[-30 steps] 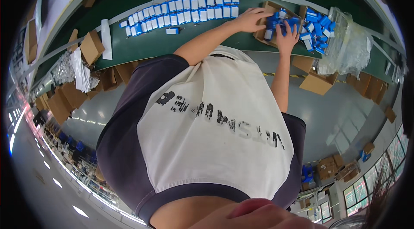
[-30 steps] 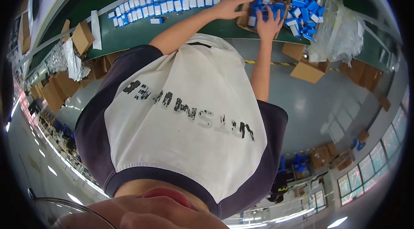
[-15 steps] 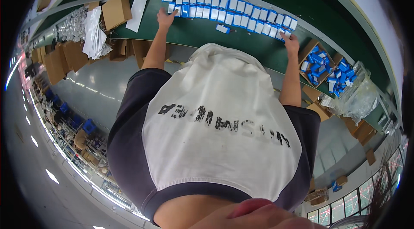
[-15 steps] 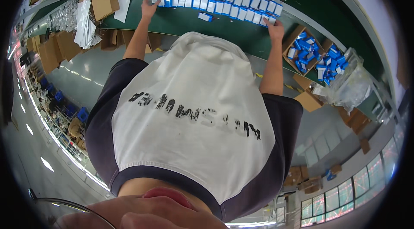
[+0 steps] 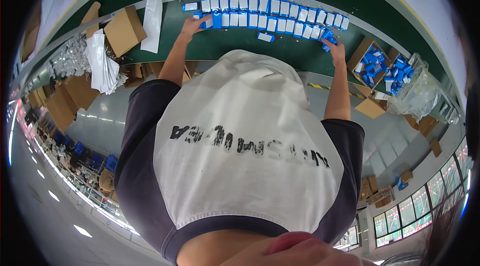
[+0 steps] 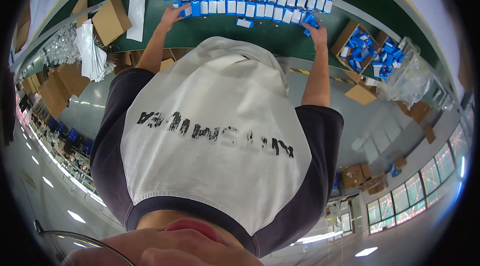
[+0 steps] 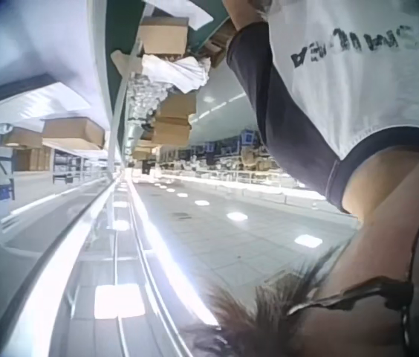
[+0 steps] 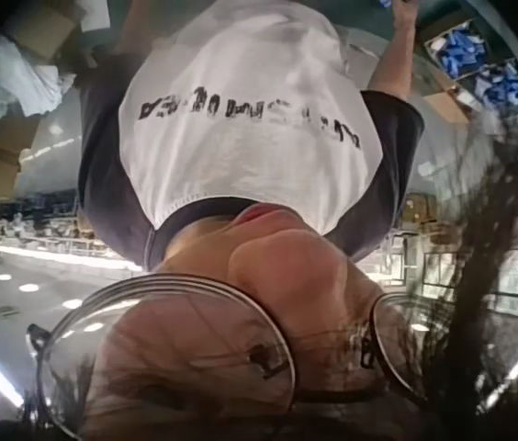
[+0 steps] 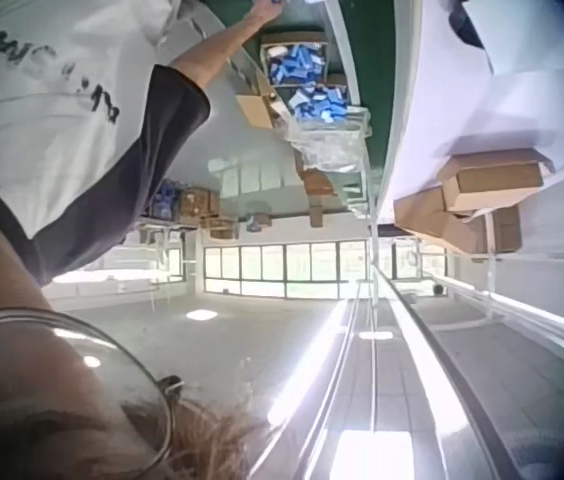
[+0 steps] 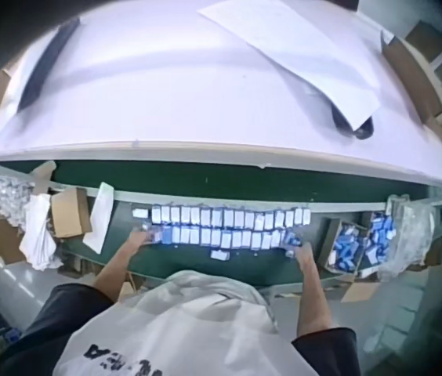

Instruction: The person repeatedly picks small blue and white boxes from a green table, places them into white paper envelopes, folds the envelopes closed, and sets them aside. The person also gathers remaining boxes and places them into a cardboard box.

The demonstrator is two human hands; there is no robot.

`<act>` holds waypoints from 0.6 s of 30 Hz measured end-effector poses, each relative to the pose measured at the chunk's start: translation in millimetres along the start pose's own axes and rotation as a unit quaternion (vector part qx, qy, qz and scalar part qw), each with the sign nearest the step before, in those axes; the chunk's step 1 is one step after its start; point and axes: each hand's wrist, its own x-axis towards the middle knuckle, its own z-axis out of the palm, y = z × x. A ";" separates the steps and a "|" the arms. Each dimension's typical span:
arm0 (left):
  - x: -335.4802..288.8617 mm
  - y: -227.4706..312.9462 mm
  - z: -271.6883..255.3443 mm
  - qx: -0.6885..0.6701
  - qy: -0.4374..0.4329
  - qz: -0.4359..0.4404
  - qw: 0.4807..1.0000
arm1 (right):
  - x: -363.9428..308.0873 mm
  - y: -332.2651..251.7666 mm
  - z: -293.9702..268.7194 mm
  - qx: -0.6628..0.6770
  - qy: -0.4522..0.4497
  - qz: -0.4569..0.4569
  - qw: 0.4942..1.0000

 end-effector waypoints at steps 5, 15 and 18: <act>3.3 4.5 -8.9 0.022 -0.067 -0.033 0.997 | 4.2 -0.3 -6.9 0.102 -0.062 0.060 0.991; -24.4 17.7 52.1 0.095 0.025 0.036 0.995 | -8.0 -33.7 29.4 0.231 -0.152 0.049 0.960; -12.8 6.4 50.8 0.087 0.022 0.035 0.995 | -1.1 -32.2 30.3 0.203 -0.174 0.054 0.962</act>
